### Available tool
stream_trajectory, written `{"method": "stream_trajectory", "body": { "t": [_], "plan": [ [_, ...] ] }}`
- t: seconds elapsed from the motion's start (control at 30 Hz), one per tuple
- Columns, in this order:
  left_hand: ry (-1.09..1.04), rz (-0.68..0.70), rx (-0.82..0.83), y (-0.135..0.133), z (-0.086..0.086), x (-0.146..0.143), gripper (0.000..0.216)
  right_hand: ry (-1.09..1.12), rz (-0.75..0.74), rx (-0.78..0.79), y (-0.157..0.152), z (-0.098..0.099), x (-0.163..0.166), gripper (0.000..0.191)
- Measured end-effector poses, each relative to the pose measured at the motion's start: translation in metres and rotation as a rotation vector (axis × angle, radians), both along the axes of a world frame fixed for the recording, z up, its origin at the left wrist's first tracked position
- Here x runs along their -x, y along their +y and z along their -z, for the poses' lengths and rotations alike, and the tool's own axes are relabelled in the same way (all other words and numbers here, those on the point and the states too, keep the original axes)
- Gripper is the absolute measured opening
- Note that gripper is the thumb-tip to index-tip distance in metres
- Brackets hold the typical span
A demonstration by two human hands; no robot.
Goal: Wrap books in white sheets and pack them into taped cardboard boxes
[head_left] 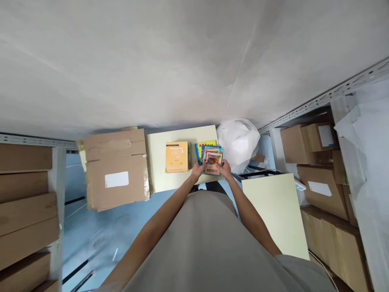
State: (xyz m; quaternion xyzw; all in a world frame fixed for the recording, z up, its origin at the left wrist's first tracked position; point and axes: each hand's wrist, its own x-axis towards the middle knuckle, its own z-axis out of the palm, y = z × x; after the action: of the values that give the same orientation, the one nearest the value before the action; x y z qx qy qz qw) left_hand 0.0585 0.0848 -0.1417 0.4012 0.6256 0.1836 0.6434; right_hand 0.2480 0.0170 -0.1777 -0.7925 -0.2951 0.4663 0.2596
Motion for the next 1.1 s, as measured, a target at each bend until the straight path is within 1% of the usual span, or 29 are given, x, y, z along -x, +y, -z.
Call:
{"method": "stream_trajectory", "body": {
  "t": [0.07, 0.17, 0.3, 0.37, 0.47, 0.57, 0.67, 0.73, 0.8, 0.87, 0.93, 1.03, 1.1],
  "plan": [
    [0.031, -0.010, 0.023, 0.001, 0.000, -0.006, 0.048, 0.007, 0.026, -0.009, -0.007, 0.003, -0.009, 0.039],
    [0.099, -0.010, 0.039, 0.006, 0.002, -0.017, 0.043, 0.030, 0.045, -0.025, -0.013, 0.005, -0.019, 0.038],
    [0.199, 0.019, 0.049, 0.016, 0.003, -0.024, 0.032, 0.075, 0.054, -0.079, -0.013, 0.006, -0.021, 0.036],
    [0.251, 0.052, 0.058, 0.021, 0.001, -0.021, 0.026, 0.105, 0.057, -0.111, -0.012, 0.005, -0.020, 0.038],
    [0.319, 0.115, 0.054, 0.027, -0.006, -0.013, 0.027, 0.164, 0.057, -0.153, -0.010, 0.001, -0.021, 0.042],
    [0.400, 0.169, 0.013, 0.032, -0.017, -0.003, 0.028, 0.213, 0.056, -0.182, -0.006, -0.002, -0.024, 0.049],
    [0.475, 0.200, -0.059, 0.036, -0.035, 0.011, 0.029, 0.229, 0.055, -0.178, 0.002, -0.004, -0.025, 0.058],
    [0.498, 0.217, -0.112, 0.039, -0.051, 0.025, 0.026, 0.219, 0.053, -0.160, 0.010, -0.005, -0.022, 0.061],
    [0.514, 0.247, -0.193, 0.041, -0.071, 0.044, 0.025, 0.191, 0.046, -0.133, 0.017, -0.006, -0.016, 0.060],
    [0.502, 0.269, -0.283, 0.043, -0.092, 0.065, 0.026, 0.156, 0.026, -0.096, 0.023, -0.009, -0.007, 0.055],
    [0.414, 0.253, -0.326, 0.044, -0.114, 0.085, 0.030, 0.114, -0.005, -0.052, 0.028, -0.014, 0.006, 0.045],
    [0.160, 0.195, -0.303, 0.047, -0.144, 0.105, 0.044, 0.039, -0.048, 0.018, 0.034, -0.024, 0.026, 0.031],
    [0.017, 0.182, -0.291, 0.050, -0.161, 0.112, 0.050, -0.013, -0.058, 0.045, 0.035, -0.035, 0.037, 0.029]
  ]
}}
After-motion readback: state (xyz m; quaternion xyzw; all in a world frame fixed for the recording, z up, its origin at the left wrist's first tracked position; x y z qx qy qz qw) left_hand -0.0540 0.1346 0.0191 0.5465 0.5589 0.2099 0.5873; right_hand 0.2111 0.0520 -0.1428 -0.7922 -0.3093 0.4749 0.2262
